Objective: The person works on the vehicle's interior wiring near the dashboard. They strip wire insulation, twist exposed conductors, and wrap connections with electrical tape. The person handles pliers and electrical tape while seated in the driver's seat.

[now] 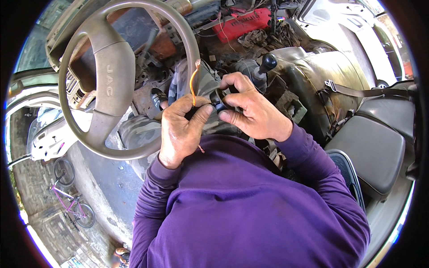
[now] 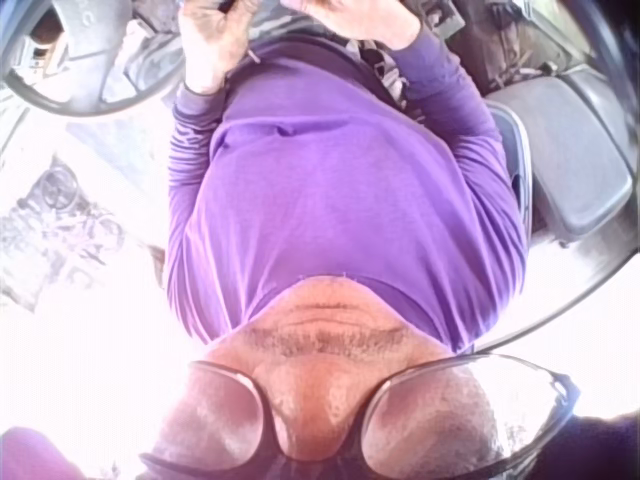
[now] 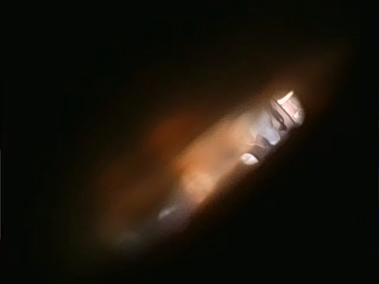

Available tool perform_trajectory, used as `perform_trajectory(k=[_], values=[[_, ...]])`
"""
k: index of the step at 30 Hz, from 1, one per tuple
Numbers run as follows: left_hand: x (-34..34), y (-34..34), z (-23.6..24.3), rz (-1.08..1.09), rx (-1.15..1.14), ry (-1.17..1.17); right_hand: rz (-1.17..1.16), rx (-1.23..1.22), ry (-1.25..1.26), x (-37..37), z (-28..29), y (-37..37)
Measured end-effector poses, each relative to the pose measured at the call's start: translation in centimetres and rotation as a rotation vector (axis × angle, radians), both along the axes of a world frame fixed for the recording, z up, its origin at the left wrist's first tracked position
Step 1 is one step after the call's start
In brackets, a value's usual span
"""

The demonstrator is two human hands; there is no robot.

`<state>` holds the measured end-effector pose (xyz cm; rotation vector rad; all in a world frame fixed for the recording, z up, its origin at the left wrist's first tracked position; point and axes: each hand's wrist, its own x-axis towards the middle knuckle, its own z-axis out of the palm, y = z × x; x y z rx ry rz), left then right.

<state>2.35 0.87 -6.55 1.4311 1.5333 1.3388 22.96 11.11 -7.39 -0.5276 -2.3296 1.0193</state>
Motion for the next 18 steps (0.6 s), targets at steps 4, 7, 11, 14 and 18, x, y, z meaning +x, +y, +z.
perform_trajectory(k=[4,7,11,14,18], values=[[0.0,-0.3,0.2,0.022,-0.057,0.027,0.104,-0.06,-0.046,0.8,0.5,-0.6],[-0.4,0.2,0.3,-0.024,-0.01,0.197,0.244,-0.402,0.127,1.3,1.4,-0.6],[-0.9,0.3,0.6,-0.116,0.095,0.263,0.104,-0.264,0.2,-0.4,1.3,0.5],[-1.3,0.2,1.2,-0.09,-0.018,0.018,0.03,-0.096,0.043,-0.3,-0.9,0.6],[-0.7,-0.1,0.1,-0.008,0.014,0.104,0.18,-0.069,-0.012,0.9,0.3,-0.3]])
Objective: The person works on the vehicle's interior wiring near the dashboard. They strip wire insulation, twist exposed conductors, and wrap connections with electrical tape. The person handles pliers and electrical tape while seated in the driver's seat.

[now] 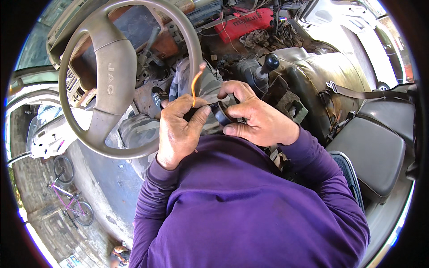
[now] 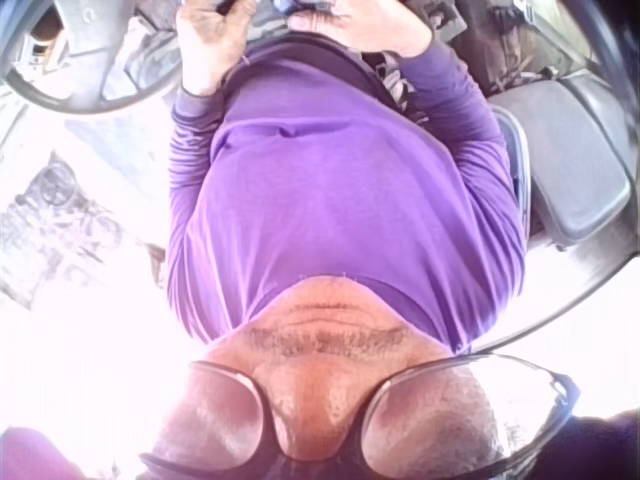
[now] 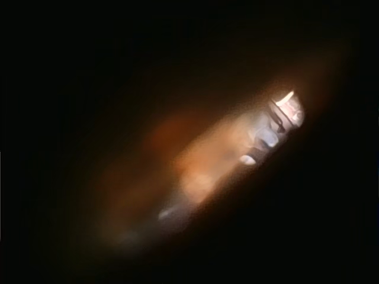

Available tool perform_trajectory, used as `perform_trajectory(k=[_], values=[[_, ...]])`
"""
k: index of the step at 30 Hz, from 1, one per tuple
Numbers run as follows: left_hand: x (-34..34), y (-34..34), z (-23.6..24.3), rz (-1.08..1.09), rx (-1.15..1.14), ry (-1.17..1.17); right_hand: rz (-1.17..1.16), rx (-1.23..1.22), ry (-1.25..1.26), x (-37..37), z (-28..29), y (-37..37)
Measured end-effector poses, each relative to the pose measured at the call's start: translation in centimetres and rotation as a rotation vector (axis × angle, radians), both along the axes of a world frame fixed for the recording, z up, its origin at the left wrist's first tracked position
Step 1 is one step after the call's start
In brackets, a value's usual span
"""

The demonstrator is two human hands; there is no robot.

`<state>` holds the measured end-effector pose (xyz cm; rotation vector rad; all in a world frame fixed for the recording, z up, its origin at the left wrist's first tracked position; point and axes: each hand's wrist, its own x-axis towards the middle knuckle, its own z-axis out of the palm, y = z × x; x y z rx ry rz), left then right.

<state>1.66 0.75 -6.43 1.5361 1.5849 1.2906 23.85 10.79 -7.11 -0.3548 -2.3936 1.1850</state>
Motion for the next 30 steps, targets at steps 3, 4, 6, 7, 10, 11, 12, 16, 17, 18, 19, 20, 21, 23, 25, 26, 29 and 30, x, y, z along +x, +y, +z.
perform_trajectory(k=[3,4,6,7,10,11,12,16,17,18,19,20,21,23,25,26,29,30], values=[[0.5,0.3,0.6,0.016,0.013,0.133,0.106,-0.243,0.116,0.3,1.1,0.6],[0.4,0.4,0.5,-0.026,0.034,0.137,0.107,-0.369,0.212,-0.2,1.0,0.9],[-0.1,0.4,0.1,-0.105,0.069,0.144,0.028,-0.498,0.348,-1.5,0.2,0.7],[-0.2,0.3,0.3,-0.1,0.049,0.103,-0.009,-0.397,0.267,-1.6,-0.7,0.9],[-0.3,-0.1,1.1,-0.043,-0.073,-0.105,-0.062,-0.143,0.06,-1.8,-2.1,1.2],[-0.4,0.0,0.9,-0.027,-0.064,-0.084,-0.058,-0.048,0.021,-1.6,-1.9,0.5],[-0.3,-0.1,0.5,-0.015,-0.062,-0.062,-0.045,-0.05,0.027,-1.3,-1.8,0.4],[0.0,-0.1,0.3,0.007,-0.033,-0.023,0.013,-0.033,-0.027,-0.4,-0.4,0.2],[0.1,-0.1,0.3,0.007,-0.039,-0.029,0.01,0.001,-0.026,-0.3,-0.2,0.0],[0.0,0.0,0.2,0.008,-0.044,-0.032,0.009,0.035,-0.022,-0.3,0.0,-0.3],[-0.1,0.0,0.2,0.011,-0.049,-0.035,0.009,0.069,-0.018,-0.4,0.1,-0.4],[-0.2,0.2,0.3,0.003,-0.01,0.011,0.053,0.046,-0.014,-0.3,0.2,-0.2],[-0.2,0.3,0.4,-0.002,0.023,0.054,0.084,-0.086,0.038,-0.2,0.4,-0.2],[-0.3,0.3,0.6,-0.047,0.039,0.115,0.144,-0.348,0.14,-0.2,1.0,-0.2],[-0.7,0.3,1.0,-0.134,0.018,0.151,0.037,-0.34,0.25,-1.0,1.1,0.1],[-1.1,-0.2,0.8,-0.17,0.038,0.192,-0.024,-0.219,0.167,-1.3,0.4,0.6],[-0.9,0.1,0.6,-0.116,0.054,-0.079,-0.084,-0.061,0.07,-1.8,-1.2,0.7],[-0.7,0.0,0.7,-0.092,0.031,-0.119,-0.073,-0.013,0.047,-1.6,-1.1,-0.1]])
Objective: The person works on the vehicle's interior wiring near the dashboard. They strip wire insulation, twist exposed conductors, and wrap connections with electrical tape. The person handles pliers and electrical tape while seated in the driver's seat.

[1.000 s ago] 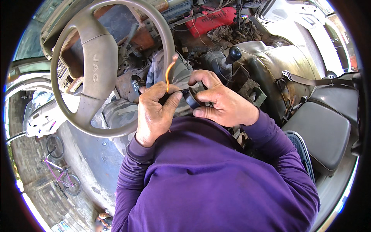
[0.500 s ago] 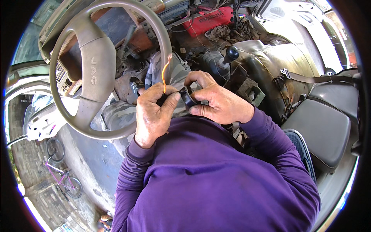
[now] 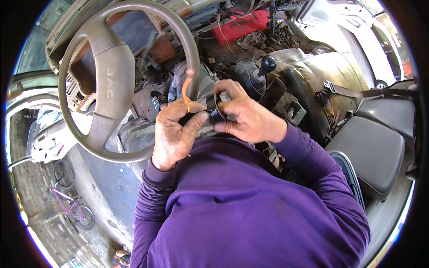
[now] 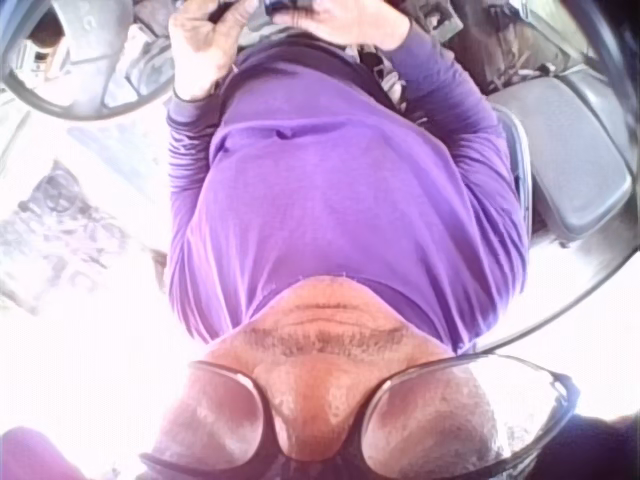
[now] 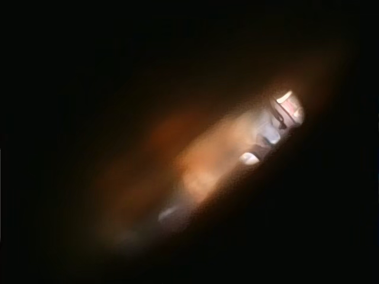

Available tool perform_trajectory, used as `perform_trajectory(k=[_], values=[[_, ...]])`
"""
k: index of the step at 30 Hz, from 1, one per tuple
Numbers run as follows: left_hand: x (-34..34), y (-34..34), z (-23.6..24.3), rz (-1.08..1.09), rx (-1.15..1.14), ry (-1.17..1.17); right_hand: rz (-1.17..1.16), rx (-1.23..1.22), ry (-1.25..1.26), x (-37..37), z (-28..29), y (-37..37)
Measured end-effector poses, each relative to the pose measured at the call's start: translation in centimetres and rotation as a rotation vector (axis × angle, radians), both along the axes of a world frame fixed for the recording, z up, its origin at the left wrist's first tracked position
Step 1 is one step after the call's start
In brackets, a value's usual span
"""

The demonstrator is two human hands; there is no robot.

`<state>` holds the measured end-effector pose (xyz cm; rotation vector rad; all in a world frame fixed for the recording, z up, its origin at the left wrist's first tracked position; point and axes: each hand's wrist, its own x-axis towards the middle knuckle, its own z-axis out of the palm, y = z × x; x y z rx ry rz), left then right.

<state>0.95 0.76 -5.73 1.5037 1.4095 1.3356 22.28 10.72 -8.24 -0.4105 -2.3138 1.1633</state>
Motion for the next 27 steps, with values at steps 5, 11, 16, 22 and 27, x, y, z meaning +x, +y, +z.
perform_trajectory(k=[5,11,16,22,27], values=[[0.5,-0.1,-0.5,0.087,0.013,0.191,0.189,-0.079,-0.036,1.3,2.3,0.2],[0.0,0.0,-0.4,-0.006,0.107,0.26,0.049,-0.051,0.057,0.3,2.9,1.4],[-0.6,-0.4,-0.2,-0.016,-0.018,0.019,0.019,0.059,-0.02,-0.2,0.3,0.2],[0.3,-0.3,-0.2,0.086,-0.029,0.165,0.164,0.013,-0.085,1.0,2.2,-0.2],[-0.3,-0.2,-0.2,-0.028,0.094,0.338,0.1,-0.165,0.071,0.5,2.6,0.5]])
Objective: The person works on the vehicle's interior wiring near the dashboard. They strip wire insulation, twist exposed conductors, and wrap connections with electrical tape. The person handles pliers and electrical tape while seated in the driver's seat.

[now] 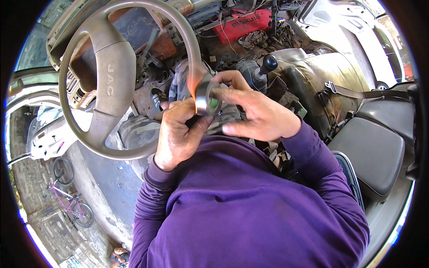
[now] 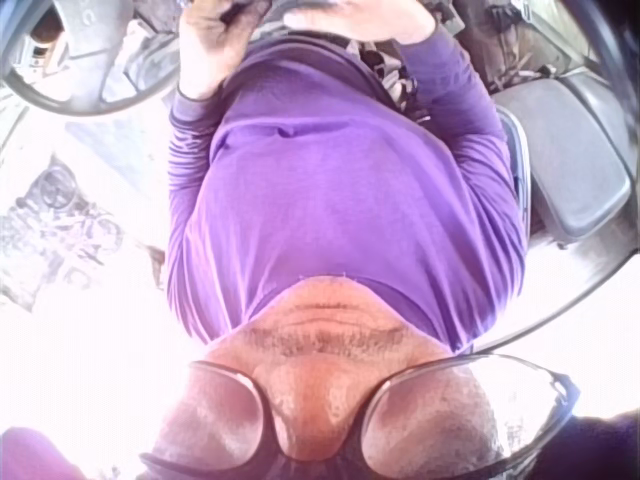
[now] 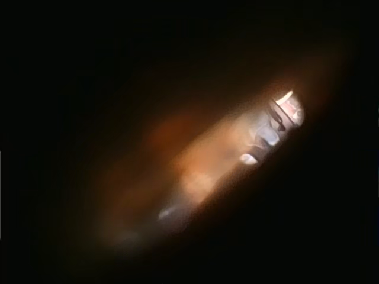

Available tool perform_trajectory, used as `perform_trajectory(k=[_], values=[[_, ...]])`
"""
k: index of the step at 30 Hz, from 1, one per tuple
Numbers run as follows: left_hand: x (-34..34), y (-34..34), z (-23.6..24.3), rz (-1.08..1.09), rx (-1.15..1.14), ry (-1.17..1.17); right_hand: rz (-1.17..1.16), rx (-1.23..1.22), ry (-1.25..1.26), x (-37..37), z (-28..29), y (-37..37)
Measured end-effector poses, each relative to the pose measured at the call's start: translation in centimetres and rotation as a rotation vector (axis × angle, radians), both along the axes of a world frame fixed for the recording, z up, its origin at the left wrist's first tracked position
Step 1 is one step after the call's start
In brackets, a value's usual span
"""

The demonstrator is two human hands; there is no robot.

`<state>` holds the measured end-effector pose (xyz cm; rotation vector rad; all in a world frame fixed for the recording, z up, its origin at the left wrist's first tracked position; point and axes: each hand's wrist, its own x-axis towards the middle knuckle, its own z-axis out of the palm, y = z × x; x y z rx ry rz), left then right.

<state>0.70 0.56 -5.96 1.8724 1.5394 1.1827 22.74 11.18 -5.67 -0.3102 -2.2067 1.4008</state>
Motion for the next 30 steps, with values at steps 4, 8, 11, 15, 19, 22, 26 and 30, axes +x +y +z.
perform_trajectory(k=[4,8,11,15,19,22,26,30], values=[[-0.4,-0.3,0.2,0.017,-0.119,-0.225,-0.118,0.262,-0.104,-0.5,-2.6,0.0],[0.3,-0.1,0.4,0.122,-0.145,-0.206,-0.019,0.293,-0.135,0.2,-1.8,-1.0],[0.3,-0.1,0.4,0.072,-0.023,0.009,0.185,-0.163,-0.051,1.0,0.4,0.0],[0.2,0.1,0.2,0.002,-0.052,-0.085,0.045,-0.067,-0.038,0.1,-1.3,1.6],[-0.3,-0.2,-0.6,0.028,-0.167,-0.344,-0.077,0.15,-0.129,-0.3,-2.6,-0.3],[0.0,-0.2,-0.6,0.084,-0.187,-0.328,-0.09,0.336,-0.18,0.2,-1.8,-0.9],[0.6,-0.2,0.1,0.136,-0.221,-0.239,0.059,0.256,-0.167,0.8,0.2,-0.8],[0.5,-0.2,-0.1,0.033,-0.111,-0.177,0.03,-0.147,0.035,0.2,-0.2,-0.5]])
